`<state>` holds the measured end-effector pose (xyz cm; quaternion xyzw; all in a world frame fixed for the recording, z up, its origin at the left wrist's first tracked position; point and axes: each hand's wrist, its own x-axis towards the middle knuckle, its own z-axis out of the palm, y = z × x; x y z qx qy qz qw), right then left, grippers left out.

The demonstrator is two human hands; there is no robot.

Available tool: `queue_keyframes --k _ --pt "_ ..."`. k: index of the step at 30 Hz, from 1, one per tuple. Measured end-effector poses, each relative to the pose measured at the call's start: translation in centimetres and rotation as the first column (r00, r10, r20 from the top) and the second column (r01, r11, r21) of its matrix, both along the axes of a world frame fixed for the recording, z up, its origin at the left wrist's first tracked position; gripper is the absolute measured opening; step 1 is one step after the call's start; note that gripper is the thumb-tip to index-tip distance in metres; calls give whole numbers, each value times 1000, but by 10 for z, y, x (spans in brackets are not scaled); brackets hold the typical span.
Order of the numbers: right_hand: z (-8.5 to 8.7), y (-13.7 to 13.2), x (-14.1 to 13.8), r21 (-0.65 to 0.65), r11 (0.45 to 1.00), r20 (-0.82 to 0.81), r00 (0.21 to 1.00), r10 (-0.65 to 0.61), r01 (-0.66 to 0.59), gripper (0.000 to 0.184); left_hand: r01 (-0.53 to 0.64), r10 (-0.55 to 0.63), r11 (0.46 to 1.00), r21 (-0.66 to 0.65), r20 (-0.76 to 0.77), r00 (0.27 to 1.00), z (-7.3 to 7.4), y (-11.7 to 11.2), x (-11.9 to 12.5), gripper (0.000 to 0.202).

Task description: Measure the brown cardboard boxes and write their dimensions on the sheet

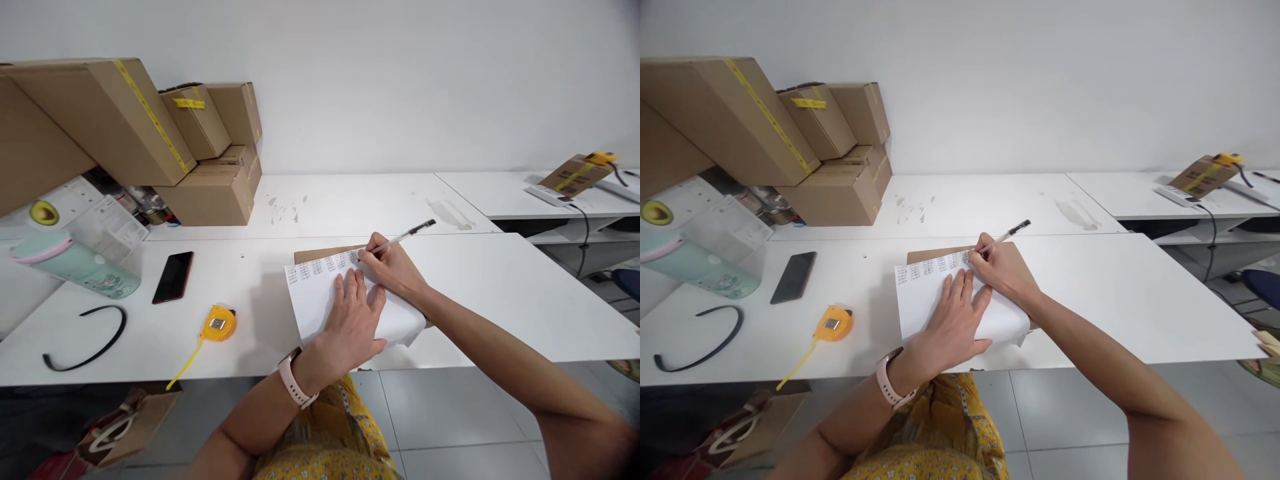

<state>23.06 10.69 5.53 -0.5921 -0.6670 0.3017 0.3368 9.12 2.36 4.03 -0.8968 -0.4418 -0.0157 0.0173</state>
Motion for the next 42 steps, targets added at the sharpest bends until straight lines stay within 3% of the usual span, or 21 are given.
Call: queue_keyframes --k 13,28,33,42 --pt "10 -8 -5 25 998 27 998 50 -50 21 1 0 1000 30 -20 1000 0 -1 0 93" --pt "6 -4 -3 24 1000 -23 1000 13 -12 20 -5 6 1000 25 -44 999 3 0 1 92" --pt "3 -2 -2 38 999 34 999 7 -9 20 -3 3 1000 12 -45 999 2 0 1 93" --pt "8 -4 -5 24 1000 30 999 19 -19 18 1 0 999 45 -21 1000 -2 -1 0 93"
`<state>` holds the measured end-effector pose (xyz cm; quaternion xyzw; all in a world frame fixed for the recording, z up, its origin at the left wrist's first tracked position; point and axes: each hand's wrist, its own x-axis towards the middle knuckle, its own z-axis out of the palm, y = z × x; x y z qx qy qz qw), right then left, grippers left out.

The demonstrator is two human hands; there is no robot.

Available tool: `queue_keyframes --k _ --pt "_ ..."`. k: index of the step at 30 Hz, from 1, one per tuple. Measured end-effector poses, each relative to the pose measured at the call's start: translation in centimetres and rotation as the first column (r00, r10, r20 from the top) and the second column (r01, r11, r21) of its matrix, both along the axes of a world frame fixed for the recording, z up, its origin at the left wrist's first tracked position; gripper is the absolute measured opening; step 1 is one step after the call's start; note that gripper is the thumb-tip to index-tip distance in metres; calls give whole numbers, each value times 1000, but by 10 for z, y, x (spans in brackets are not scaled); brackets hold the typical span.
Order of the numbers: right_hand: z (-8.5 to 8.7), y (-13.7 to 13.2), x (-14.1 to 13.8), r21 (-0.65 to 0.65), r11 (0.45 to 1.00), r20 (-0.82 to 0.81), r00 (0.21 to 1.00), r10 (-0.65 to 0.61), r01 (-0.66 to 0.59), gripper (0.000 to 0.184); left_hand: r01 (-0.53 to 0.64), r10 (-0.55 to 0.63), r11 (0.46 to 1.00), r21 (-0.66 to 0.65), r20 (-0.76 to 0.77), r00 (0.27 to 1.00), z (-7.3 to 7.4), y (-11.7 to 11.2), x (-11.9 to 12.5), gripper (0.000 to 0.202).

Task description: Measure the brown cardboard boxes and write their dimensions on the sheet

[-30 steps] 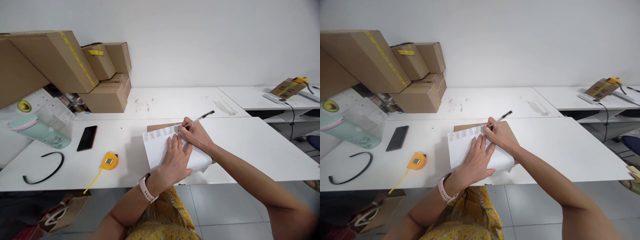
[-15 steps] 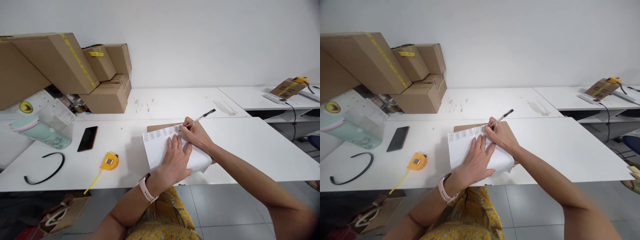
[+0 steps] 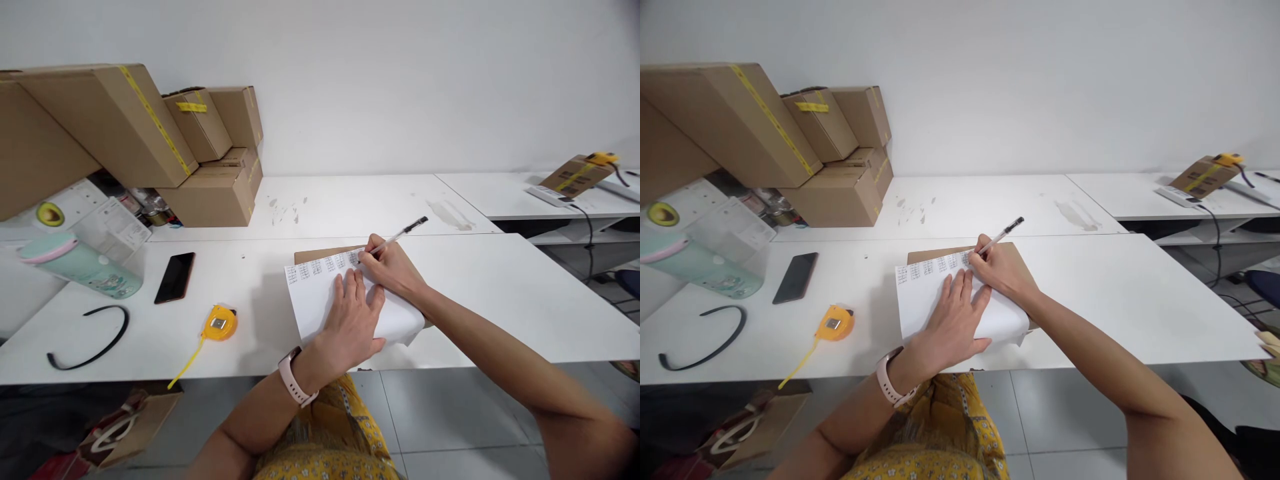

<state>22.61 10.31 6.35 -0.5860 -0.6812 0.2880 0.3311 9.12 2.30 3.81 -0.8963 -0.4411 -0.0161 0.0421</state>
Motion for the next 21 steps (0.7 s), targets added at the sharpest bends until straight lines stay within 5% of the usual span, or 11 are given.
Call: queue_keyframes --k 21 --pt "-3 2 2 -6 1000 -30 1000 -1 1 19 5 -5 1000 -19 -14 1000 4 0 -1 91"
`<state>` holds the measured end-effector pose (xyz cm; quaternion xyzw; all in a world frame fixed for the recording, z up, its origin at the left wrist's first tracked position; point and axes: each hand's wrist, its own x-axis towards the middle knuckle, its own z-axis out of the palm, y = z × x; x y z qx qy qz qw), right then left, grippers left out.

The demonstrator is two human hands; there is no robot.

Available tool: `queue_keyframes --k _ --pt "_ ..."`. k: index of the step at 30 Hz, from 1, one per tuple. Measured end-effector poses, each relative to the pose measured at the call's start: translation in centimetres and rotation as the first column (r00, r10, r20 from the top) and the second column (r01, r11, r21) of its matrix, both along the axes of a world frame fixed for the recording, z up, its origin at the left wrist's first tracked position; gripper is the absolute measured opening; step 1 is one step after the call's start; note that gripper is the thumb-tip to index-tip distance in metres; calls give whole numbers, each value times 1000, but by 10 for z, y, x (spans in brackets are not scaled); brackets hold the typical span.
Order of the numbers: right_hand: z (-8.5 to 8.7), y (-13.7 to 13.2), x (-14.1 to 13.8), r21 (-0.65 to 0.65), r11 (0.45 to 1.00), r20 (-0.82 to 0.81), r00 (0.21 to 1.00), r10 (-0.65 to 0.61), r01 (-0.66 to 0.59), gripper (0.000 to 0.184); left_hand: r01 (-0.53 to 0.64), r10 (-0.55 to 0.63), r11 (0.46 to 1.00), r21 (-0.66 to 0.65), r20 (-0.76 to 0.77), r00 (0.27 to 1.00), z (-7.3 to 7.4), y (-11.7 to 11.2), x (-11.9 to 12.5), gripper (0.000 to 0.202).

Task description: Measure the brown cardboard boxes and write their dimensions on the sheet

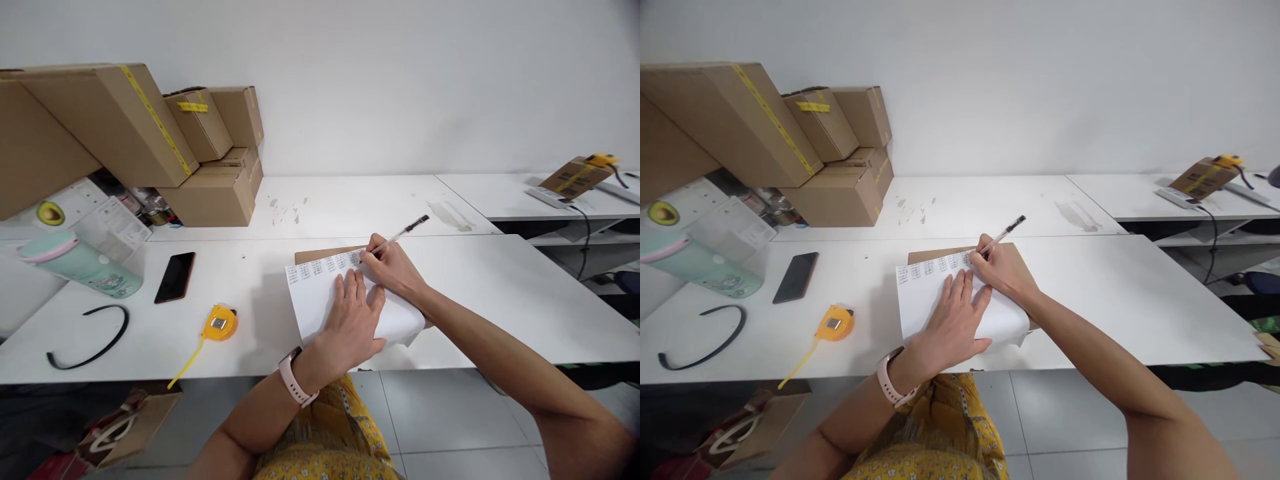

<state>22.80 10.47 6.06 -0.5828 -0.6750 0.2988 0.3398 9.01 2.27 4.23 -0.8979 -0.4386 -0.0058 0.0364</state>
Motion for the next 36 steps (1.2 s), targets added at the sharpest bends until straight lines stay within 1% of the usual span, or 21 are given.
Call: queue_keyframes --k 5,11,16,20,27,36 --pt "3 -2 -3 -10 1000 -22 1000 -12 12 19 -3 3 1000 4 9 1000 0 -1 0 91" --pt "0 0 0 -20 999 -32 999 -26 25 18 -3 3 1000 2 8 1000 1 0 0 91" --pt "5 -2 -4 -30 999 -5 1000 -26 26 18 -9 9 1000 1 14 1000 -2 -1 0 91" --pt "8 -3 -6 -21 999 13 999 -34 34 19 -3 3 1000 2 10 1000 -2 -1 0 92" --pt "6 -2 -4 -4 999 14 999 -36 36 18 -2 2 1000 -4 4 1000 0 0 0 91" --pt "4 -1 -3 -28 999 0 999 -42 42 18 1 -1 1000 -2 10 1000 -2 0 0 92"
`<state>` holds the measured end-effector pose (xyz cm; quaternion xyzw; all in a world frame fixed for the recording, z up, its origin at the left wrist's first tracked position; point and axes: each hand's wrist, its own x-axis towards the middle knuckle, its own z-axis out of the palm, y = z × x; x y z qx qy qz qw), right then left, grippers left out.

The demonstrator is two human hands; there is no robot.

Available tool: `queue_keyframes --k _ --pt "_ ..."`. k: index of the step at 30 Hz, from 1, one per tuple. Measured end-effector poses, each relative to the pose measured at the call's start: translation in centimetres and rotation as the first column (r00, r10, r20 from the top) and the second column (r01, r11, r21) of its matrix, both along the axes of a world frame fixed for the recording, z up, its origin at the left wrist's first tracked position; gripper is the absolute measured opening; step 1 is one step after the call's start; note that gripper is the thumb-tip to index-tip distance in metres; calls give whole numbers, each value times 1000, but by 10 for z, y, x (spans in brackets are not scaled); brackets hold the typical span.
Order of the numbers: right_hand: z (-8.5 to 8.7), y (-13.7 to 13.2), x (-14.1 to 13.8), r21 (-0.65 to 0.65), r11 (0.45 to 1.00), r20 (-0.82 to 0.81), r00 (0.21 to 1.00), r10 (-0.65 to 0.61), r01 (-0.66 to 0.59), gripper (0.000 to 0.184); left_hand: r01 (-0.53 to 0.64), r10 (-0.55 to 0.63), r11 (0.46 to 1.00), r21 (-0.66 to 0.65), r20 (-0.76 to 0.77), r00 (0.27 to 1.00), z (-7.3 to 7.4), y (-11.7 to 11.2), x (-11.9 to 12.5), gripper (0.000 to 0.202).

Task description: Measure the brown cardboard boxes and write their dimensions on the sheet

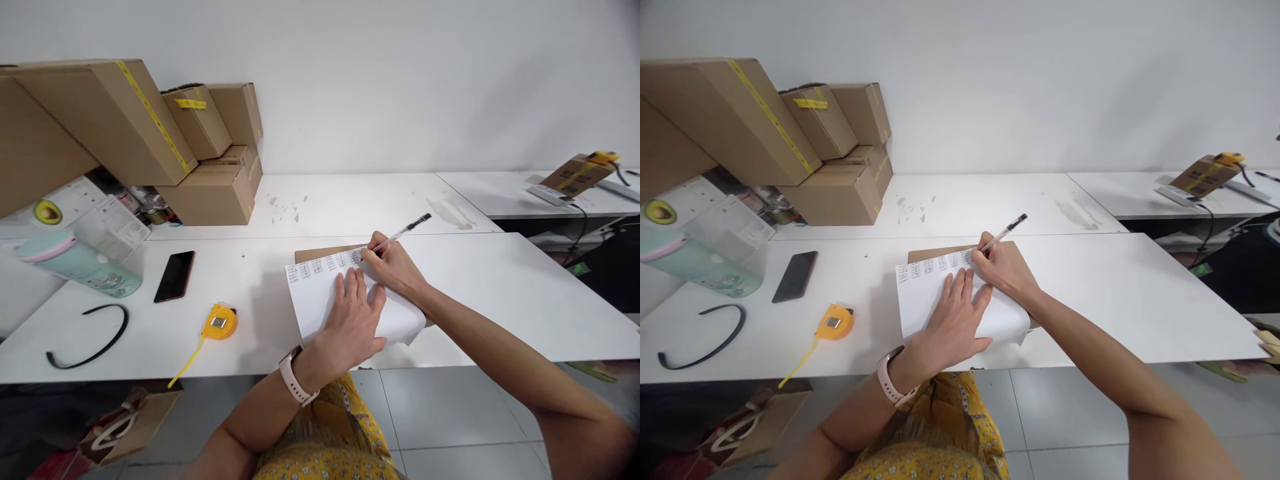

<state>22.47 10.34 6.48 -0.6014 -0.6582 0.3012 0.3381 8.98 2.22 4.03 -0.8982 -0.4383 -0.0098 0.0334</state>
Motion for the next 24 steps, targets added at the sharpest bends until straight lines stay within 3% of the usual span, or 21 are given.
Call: queue_keyframes --k 13,24 --pt "-1 1 1 1 1000 -21 1000 0 0 18 -7 6 1000 -19 -6 1000 5 0 0 92" --pt "-12 6 8 33 999 2 1000 -8 7 15 -5 5 1000 -4 -18 1000 6 0 0 91"
